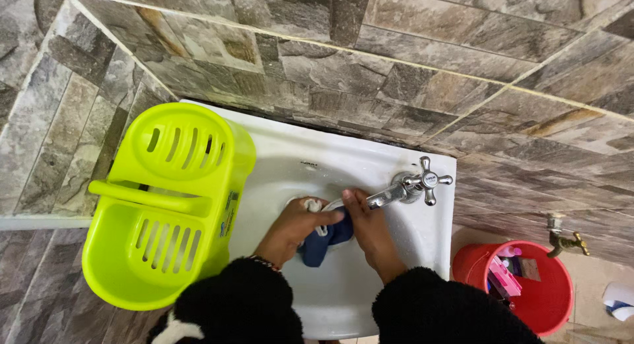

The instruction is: The person washes a green plastic dish rack in a white sink using a blue cloth. They scrub the rack's surfaces and slots, rinse the cloth under running water, and repeat the cleaning process multiple times.

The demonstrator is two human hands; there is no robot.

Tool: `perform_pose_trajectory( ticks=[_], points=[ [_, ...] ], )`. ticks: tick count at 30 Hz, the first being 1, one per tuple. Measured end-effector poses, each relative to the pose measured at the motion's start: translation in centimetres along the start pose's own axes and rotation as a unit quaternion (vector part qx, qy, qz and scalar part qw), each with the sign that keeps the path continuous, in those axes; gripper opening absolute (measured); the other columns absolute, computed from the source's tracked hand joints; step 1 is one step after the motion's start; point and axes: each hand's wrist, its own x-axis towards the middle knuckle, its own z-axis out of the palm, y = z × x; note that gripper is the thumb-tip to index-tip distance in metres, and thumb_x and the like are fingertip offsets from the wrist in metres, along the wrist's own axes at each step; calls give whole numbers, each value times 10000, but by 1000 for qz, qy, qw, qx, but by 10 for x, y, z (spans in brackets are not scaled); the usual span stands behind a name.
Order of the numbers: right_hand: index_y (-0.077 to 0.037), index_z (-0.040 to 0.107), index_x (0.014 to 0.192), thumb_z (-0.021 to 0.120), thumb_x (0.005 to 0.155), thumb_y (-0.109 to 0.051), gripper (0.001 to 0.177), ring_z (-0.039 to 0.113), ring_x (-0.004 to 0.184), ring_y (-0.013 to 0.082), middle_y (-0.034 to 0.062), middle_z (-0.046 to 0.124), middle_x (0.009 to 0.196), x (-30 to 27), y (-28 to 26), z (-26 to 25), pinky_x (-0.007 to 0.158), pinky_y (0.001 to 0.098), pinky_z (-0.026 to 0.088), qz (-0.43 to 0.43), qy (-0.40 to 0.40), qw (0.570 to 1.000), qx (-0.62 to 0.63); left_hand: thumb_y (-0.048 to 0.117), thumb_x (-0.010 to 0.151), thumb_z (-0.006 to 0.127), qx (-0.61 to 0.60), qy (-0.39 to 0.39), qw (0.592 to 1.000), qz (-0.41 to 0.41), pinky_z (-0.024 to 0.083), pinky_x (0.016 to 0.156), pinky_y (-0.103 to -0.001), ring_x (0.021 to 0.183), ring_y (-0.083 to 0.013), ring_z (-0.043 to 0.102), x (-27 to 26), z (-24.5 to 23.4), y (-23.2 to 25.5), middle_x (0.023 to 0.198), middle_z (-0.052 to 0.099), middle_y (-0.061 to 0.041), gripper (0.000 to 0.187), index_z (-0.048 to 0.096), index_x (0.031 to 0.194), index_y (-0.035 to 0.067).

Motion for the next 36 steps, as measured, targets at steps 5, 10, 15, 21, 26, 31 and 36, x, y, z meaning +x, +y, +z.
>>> perform_pose_trajectory(
  ticks=[5, 10, 15, 21, 26, 31, 36],
  points=[
    [-47, 685, 1002, 588, 1029, -379, 347, 507, 709, 137, 94, 584, 761, -5, -16, 6, 654, 330, 447, -77, 40, 990, -108, 118, 782, 783, -57, 59, 997, 10, 500, 654, -244, 736, -98, 615, -6, -5, -3, 892, 728, -15, 351, 786, 1128, 59],
    [-87, 646, 1086, 594, 970, -373, 313, 633, 571, 219, 143, 670, 706, -38, -51, 34, 561, 387, 493, -105, 83, 967, -217, 347, 921, 671, -112, 175, 977, -43, 492, 647, -288, 709, -111, 596, 13, 16, -16, 823, 687, -9, 285, 727, 944, 69],
    [-1, 682, 741, 547, 1019, -395, 501, 668, 545, 330, 170, 681, 643, -56, -60, 47, 548, 433, 547, -105, 36, 989, -95, 628, 1091, 529, -7, 117, 993, -24, 408, 582, -447, 648, -238, 371, 43, 24, -24, 758, 402, -70, 666, 521, 837, 13],
    [6, 705, 880, 388, 1060, -412, 554, 664, 558, 340, 215, 665, 672, -38, -66, 30, 556, 433, 509, -115, 91, 955, -257, 568, 884, 614, -194, 162, 963, -90, 530, 708, -333, 749, -119, 637, 25, 49, -2, 841, 696, -9, 507, 693, 858, 69],
    [-34, 741, 971, 381, 1053, -395, 516, 682, 571, 366, 187, 700, 695, -37, -51, 36, 570, 451, 530, -116, 75, 964, -228, 608, 993, 541, -88, 148, 984, -44, 424, 679, -308, 720, -94, 579, 25, 38, -2, 787, 629, -64, 608, 609, 814, 30],
    [-19, 710, 1088, 484, 1058, -382, 430, 683, 856, 274, 142, 715, 953, -16, -33, 18, 753, 374, 518, -114, 42, 975, -184, 506, 1007, 654, -110, 204, 972, 45, 376, 685, -362, 761, -189, 426, 37, 39, -21, 821, 517, -75, 526, 623, 879, -3],
    [-29, 700, 1188, 617, 986, -319, 363, 674, 1008, 177, 92, 734, 1143, -10, -24, -7, 854, 312, 546, 92, -91, 960, 249, 379, 931, 720, -10, 266, 941, 209, 438, 954, -307, 1169, -222, 551, 22, 24, -12, 1220, 572, -69, 472, 575, 1267, 81]
  ],
)
